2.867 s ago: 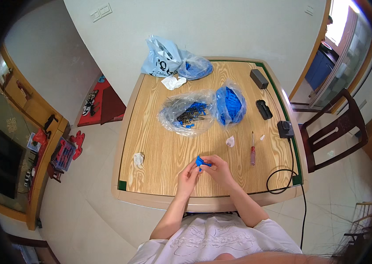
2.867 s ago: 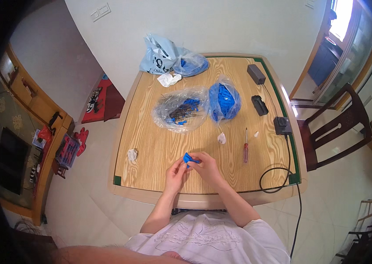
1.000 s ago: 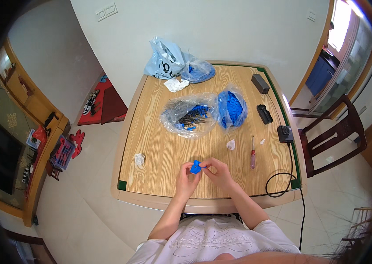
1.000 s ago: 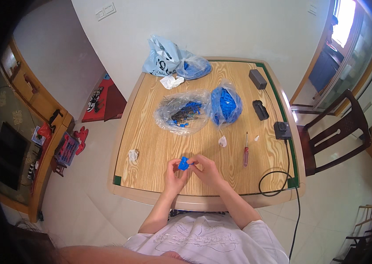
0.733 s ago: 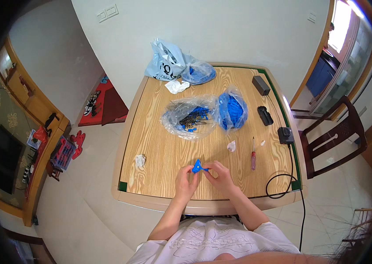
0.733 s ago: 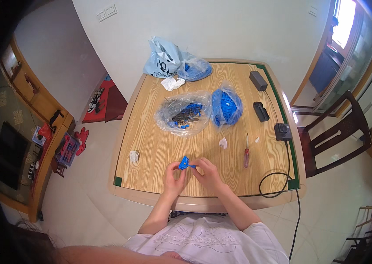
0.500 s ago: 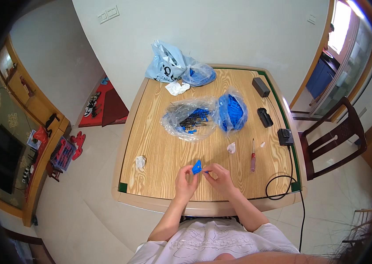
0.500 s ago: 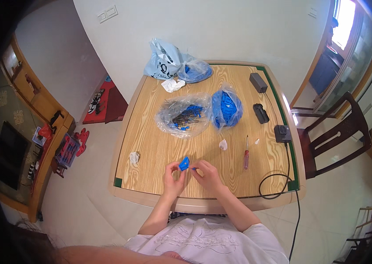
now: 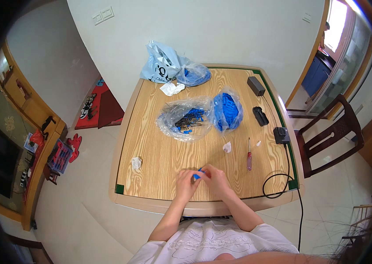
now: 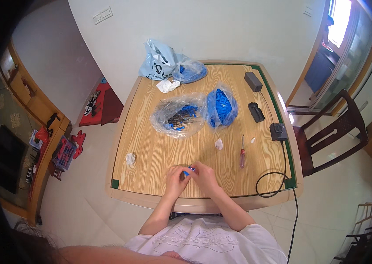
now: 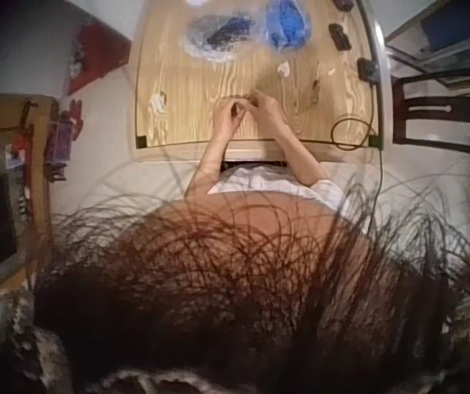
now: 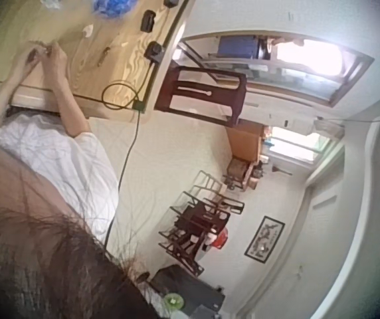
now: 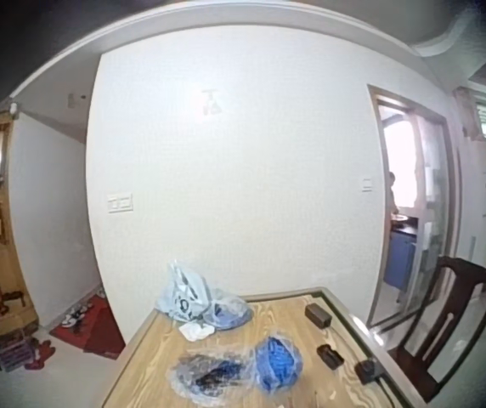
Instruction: The person assembles small blue plastic housings and white inner components on a table using a screwdriver to secure them with small screws.
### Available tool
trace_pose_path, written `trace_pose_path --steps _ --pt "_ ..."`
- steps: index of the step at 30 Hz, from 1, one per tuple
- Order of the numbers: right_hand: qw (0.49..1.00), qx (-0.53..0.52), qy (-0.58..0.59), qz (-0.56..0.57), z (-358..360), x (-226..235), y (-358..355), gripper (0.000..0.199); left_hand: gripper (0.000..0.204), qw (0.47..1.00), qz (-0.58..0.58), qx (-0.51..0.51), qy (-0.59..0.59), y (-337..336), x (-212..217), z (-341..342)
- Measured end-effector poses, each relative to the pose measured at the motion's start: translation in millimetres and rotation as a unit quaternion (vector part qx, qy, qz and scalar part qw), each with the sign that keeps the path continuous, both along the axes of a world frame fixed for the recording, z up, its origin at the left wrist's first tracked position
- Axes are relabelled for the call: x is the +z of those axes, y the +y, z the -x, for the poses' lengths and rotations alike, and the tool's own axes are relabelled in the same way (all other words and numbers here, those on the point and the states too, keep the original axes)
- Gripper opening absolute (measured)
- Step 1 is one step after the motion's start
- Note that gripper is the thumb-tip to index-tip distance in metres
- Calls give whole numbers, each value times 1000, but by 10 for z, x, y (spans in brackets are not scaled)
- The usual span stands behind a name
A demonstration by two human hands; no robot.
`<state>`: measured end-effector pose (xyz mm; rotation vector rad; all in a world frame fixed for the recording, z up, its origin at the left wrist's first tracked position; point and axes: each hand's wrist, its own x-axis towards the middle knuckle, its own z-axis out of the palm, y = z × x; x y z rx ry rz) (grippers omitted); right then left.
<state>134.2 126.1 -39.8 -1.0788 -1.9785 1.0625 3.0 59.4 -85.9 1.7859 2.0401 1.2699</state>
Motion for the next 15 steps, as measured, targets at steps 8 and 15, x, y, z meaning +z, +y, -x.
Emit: trace_pose_path --steps 8,15 --pt "901 -290 -225 -232 -955 -50 623 42 28 999 -13 34 12 15 -80 39" --pt "942 -289 -99 -141 -1235 -441 754 39 36 997 13 80 0 -6 -23 89"
